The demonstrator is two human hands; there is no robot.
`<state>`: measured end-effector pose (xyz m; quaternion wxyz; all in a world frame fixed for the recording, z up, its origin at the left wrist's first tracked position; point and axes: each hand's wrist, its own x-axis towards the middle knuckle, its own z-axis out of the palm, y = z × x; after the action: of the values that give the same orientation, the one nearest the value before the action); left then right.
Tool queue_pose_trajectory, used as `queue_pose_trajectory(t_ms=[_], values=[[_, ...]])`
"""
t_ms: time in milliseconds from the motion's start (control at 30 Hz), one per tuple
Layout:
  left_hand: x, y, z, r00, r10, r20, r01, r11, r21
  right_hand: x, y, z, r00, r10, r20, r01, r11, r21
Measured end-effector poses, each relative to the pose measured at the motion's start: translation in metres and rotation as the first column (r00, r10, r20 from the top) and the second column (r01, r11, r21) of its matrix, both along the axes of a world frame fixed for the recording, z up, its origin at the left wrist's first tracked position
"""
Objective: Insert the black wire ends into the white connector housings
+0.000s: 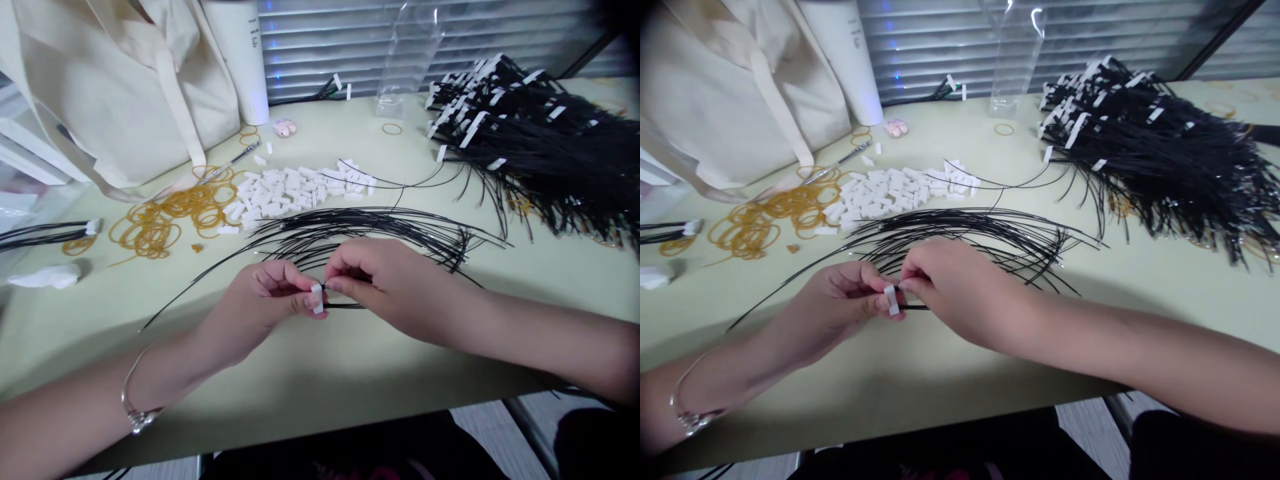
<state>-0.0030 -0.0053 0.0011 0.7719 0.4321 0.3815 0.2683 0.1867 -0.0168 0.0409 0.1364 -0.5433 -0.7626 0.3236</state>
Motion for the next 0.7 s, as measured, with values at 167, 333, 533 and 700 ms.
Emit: queue_pose_trajectory(t_ms=[167,333,533,700], values=[[0.000,0.000,0.000,1.000,-0.012,-0.011,0.013,1.000,0.014,-0.004,-0.006,-0.007,1.000,-0.008,-0.030,0.009,0.999,0.031],[0.004,-0.003,-0.001,0.999,-0.023,-0.038,0.026,0.996,0.085,0.000,-0.005,0.000,0.998,0.046,0.047,-0.047,0.999,0.001],[0.002,-0.011,0.000,0.957,-0.046,-0.288,0.200,0.820,0.536,0.011,0.009,0.011,0.968,0.154,0.198,-0.151,0.988,-0.029],[-0.002,-0.010,-0.009,0.951,-0.122,-0.283,0.301,0.569,0.765,-0.045,0.045,0.007,0.953,0.231,0.198,-0.255,0.961,0.107]])
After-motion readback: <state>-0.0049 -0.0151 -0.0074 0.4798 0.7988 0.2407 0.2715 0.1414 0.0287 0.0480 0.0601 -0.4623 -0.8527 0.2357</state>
